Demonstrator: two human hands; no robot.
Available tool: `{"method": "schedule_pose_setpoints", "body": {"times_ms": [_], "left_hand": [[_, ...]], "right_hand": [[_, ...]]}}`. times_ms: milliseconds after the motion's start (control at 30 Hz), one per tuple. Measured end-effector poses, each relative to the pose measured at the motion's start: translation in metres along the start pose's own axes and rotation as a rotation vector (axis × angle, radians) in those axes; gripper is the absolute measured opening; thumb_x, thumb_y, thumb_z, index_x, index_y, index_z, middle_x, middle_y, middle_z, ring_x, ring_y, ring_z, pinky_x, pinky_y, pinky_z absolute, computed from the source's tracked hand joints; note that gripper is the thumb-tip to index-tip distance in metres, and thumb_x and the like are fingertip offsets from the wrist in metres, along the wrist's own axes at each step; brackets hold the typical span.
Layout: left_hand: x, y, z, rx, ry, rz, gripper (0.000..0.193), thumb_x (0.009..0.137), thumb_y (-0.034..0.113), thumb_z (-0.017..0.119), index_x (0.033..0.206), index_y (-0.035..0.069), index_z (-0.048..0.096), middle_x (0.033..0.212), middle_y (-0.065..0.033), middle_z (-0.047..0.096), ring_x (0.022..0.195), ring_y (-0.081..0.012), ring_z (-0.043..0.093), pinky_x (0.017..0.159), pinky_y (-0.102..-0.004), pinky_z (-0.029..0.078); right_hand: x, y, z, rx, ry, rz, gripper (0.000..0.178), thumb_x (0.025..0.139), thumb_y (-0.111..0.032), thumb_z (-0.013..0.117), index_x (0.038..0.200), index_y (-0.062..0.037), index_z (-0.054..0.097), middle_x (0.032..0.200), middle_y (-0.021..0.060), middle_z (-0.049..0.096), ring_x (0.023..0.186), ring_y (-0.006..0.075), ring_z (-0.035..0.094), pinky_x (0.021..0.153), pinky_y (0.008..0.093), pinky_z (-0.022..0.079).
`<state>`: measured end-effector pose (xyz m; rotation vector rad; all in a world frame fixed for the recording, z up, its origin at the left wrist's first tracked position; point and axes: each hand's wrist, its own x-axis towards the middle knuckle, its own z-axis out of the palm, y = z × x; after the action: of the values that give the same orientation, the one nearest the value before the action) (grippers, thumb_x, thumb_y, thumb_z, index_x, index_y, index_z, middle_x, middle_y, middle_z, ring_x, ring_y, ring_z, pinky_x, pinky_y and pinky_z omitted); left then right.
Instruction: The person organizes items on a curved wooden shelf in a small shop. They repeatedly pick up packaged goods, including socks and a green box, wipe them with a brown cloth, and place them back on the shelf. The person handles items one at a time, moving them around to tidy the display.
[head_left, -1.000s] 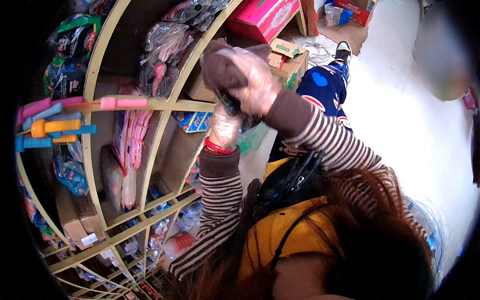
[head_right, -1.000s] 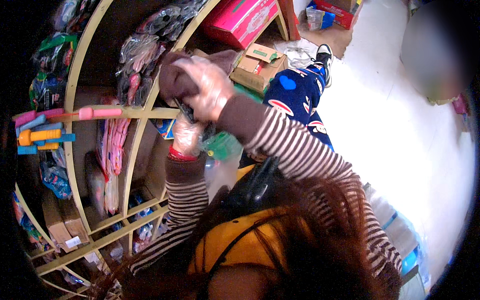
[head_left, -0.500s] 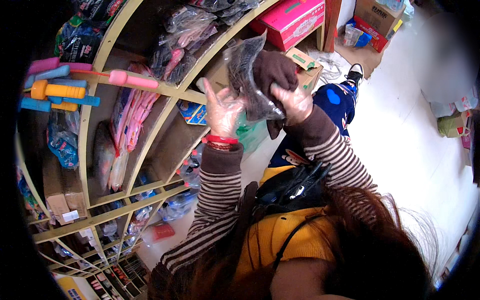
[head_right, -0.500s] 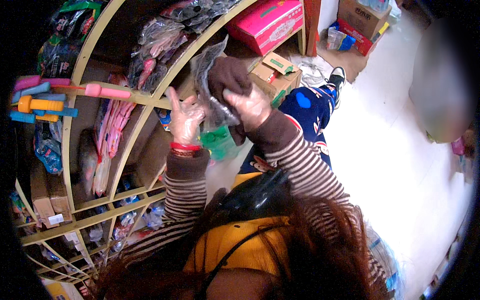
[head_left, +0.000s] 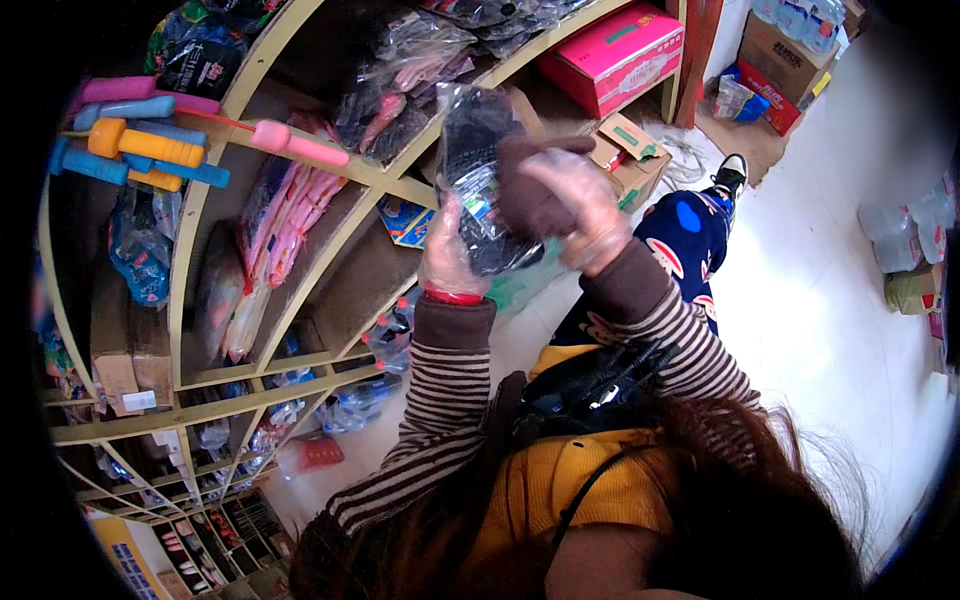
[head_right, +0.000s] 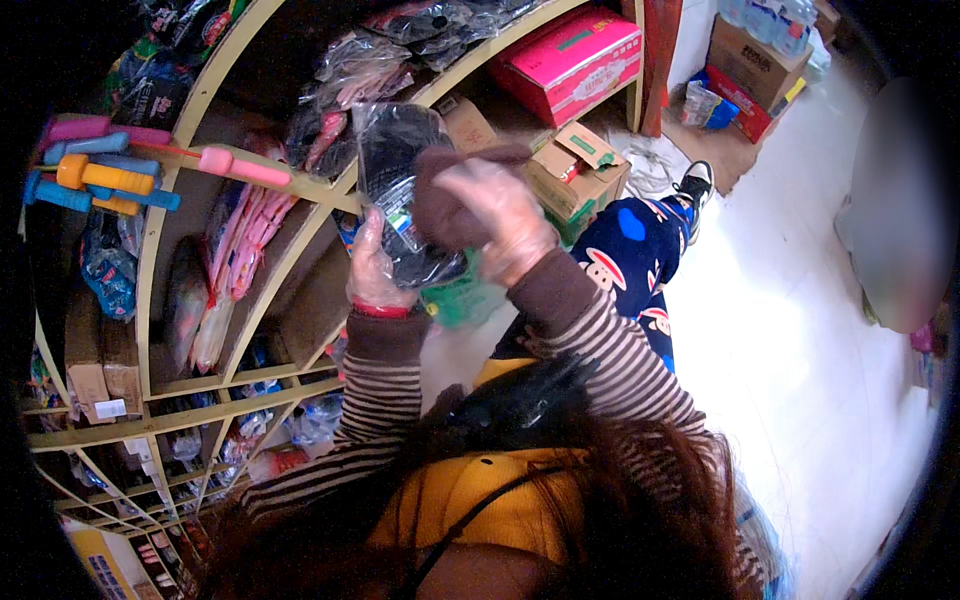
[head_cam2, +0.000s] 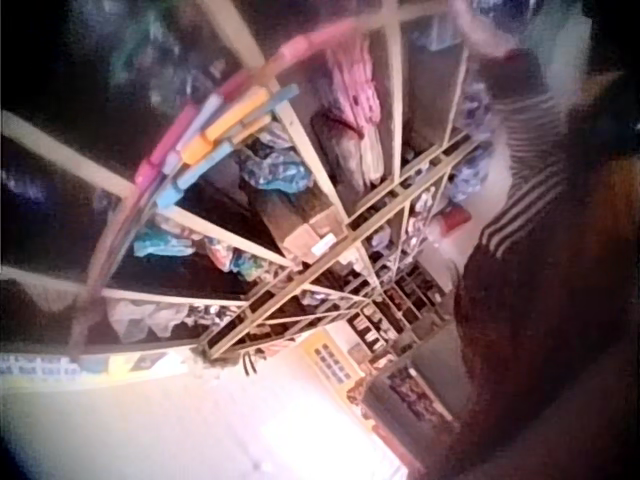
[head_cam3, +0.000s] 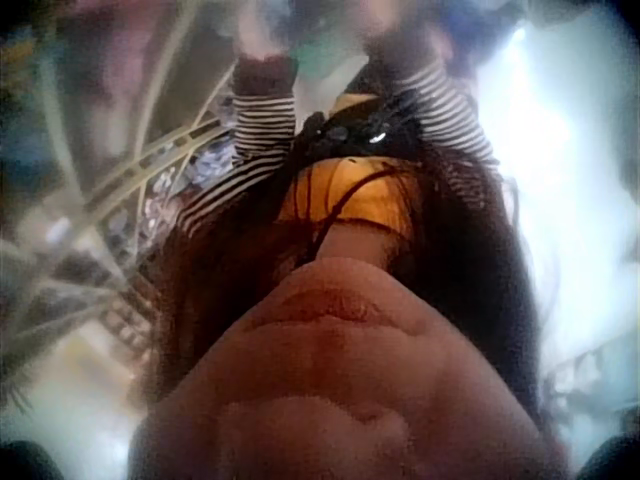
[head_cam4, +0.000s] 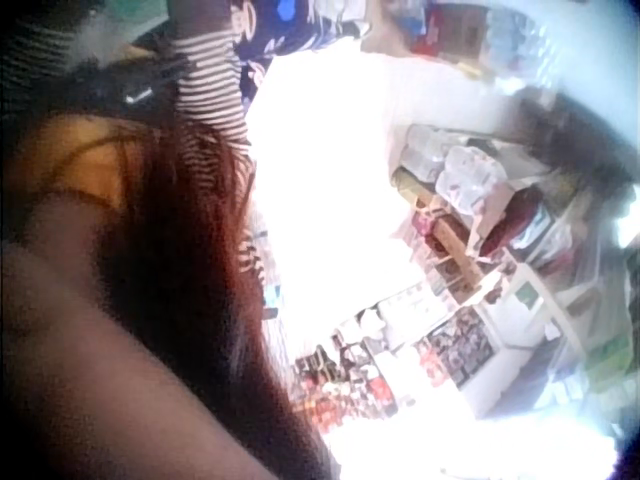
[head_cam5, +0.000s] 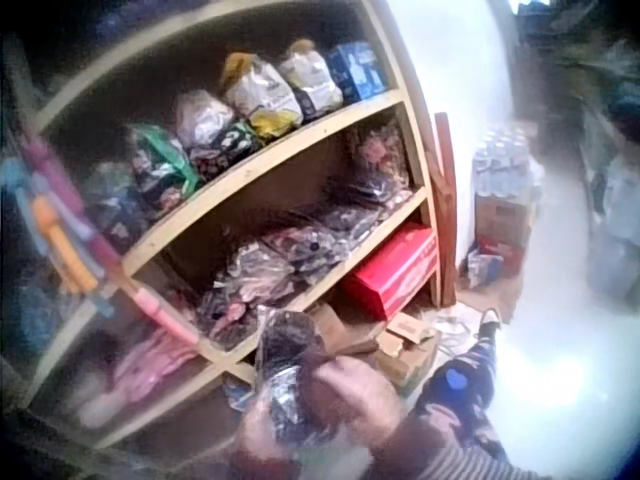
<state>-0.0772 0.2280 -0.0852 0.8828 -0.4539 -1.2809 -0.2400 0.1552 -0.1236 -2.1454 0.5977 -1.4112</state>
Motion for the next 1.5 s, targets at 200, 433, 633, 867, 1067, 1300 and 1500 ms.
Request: {"method": "schedule_pose_setpoints", "body": {"times_ms": [200,433,633,867,1067,1300,1500], "left_hand": [[-0.007,0.001,0.0,0.106,0.002,-0.072,0.05,0.094,0.038,0.045,0.121,-0.004,0.048,0.109,-0.0165,0.061,0.095,-0.0255,0.063,0.082,-0.0384,0.052],[0.012,-0.016,0.001,0.159,-0.102,0.004,0.053,0.098,0.038,0.039,0.129,-0.005,0.045,0.13,-0.0134,0.049,0.117,-0.021,0.049,0.101,-0.0341,0.038],[0.007,-0.002,0.019,0.061,-0.073,-0.093,0.049,0.096,0.037,0.043,0.121,-0.003,0.051,0.119,-0.0126,0.056,0.107,-0.02,0.056,0.095,-0.0334,0.043],[0.03,0.003,0.029,0.22,-0.024,-0.121,0.046,0.091,0.032,0.054,0.118,-0.005,0.052,0.116,-0.0159,0.058,0.102,-0.0264,0.059,0.088,-0.0382,0.049],[0.095,0.058,0.093,0.005,-0.193,0.172,0.042,0.093,0.03,0.047,0.122,-0.001,0.048,0.104,-0.0175,0.063,0.088,-0.028,0.064,0.077,-0.0415,0.054],[0.247,0.123,0.092,0.285,-0.052,0.319,0.033,0.084,0.023,0.059,0.107,-0.001,0.06,0.098,-0.0156,0.065,0.086,-0.0298,0.063,0.082,-0.0446,0.051],[0.307,0.181,0.067,2.011,0.476,0.497,0.036,0.077,0.027,0.068,0.108,0.01,0.065,0.106,-0.0126,0.066,0.096,-0.031,0.063,0.084,-0.0435,0.049]], "right_hand": [[0.015,-0.013,-0.018,0.713,0.178,0.345,0.056,0.075,0.001,0.059,0.129,-0.0012,0.042,0.127,0.0129,0.051,0.119,0.0248,0.049,0.102,0.0357,0.036],[0.003,-0.011,0.002,0.039,-0.055,0.068,0.086,0.052,-0.007,0.075,0.133,-0.0141,0.044,0.133,0.0238,0.042,0.125,0.0451,0.037,0.104,0.0515,0.032],[0.001,-0.01,0.001,0.01,-0.146,0.017,0.082,0.048,0.0,0.068,0.127,-0.0154,0.051,0.133,0.0201,0.042,0.125,0.0469,0.034,0.102,0.0551,0.032],[0.0,0.061,-0.001,0.288,0.187,0.269,0.061,0.064,0.008,0.063,0.122,-0.0046,0.052,0.124,0.0164,0.052,0.119,0.0307,0.048,0.101,0.0402,0.037],[-0.045,0.135,0.022,1.191,0.452,0.476,0.065,0.073,0.015,0.05,0.135,-0.0029,0.039,0.131,0.0082,0.046,0.121,0.0219,0.046,0.106,0.0377,0.031],[-0.045,0.121,0.024,1.237,0.492,0.655,0.049,0.07,0.001,0.056,0.117,-0.0052,0.044,0.118,0.0038,0.042,0.117,0.0181,0.038,0.104,0.0314,0.022],[-0.044,0.119,0.027,1.169,0.636,0.794,0.037,0.068,0.005,0.054,0.103,-0.0067,0.047,0.107,0.0009,0.045,0.101,0.0155,0.042,0.095,0.0292,0.03]]}}
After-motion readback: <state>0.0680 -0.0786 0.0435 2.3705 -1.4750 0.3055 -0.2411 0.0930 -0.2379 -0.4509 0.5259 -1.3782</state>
